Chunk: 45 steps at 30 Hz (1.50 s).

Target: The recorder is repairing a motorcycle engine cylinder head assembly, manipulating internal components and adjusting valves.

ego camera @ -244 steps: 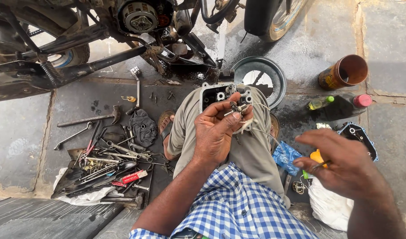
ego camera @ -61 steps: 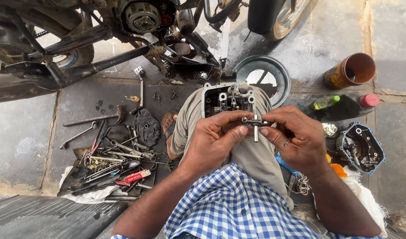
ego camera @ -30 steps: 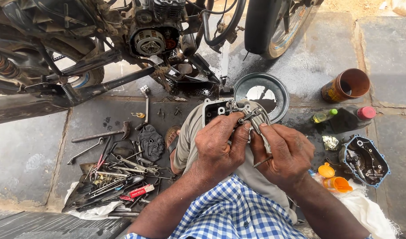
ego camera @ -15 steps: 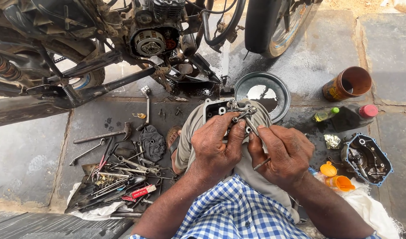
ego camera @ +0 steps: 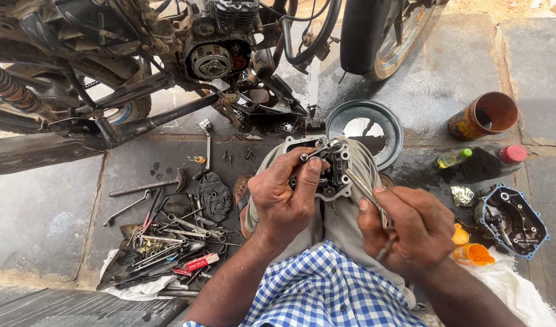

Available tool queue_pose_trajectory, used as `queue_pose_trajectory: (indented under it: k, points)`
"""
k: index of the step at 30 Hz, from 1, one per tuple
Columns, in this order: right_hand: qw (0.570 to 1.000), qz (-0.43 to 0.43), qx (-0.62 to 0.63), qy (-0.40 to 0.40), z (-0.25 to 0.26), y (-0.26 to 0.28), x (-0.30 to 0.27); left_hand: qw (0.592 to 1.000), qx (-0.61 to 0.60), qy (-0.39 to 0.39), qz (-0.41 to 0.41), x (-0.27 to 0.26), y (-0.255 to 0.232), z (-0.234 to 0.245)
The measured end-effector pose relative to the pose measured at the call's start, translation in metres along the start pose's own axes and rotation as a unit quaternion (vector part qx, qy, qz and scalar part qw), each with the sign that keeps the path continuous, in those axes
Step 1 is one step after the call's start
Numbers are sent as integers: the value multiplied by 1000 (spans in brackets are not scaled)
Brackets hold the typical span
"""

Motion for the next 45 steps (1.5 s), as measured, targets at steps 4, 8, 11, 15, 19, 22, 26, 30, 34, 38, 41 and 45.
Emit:
queue_pose_trajectory:
  k: [4,8,11,15,19,22,26,30,34,38,41,45]
  points:
    - [997,-71,4,-28,15,-6,-9,998,-62,8,-5,-5,8,2]
    - [982,-184,38,-33,18,-26,-20,967,-247,12,59,-6,24,-2]
    - [978,-202,41,-39,18,-34,-29,935,-338,16,109,-5,33,-6]
    - [977,-205,41,-40,18,-40,-40,904,-412,30,111,2,26,-8]
    - [973,-222,45,-45,19,-42,-37,884,-448,35,131,7,26,-10]
    - [972,-227,44,-46,21,-42,-36,869,-475,30,136,12,23,-13]
    - [967,-243,59,-53,23,-45,-35,847,-510,27,145,17,19,-19]
    - [965,-245,75,-60,26,-51,-37,862,-484,11,150,22,15,-21]
    - [969,-230,70,-55,25,-54,-39,874,-464,-5,147,29,10,-25]
    - [969,-231,60,-56,27,-59,-44,908,-397,-24,131,36,7,-27]
    - [970,-232,51,-54,27,-61,-44,926,-352,-43,126,41,6,-28]
    - [967,-238,59,-62,27,-66,-45,966,-240,-53,84,45,-2,-25]
Point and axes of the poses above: each hand's wrist, its own x-axis towards the middle knuckle, its own z-axis out of the back of the hand, y = z × x, the point moved 10 cm from there along x, towards the middle knuckle, and after that the axes turned 4 degrees about x, right-handed, at the moved point
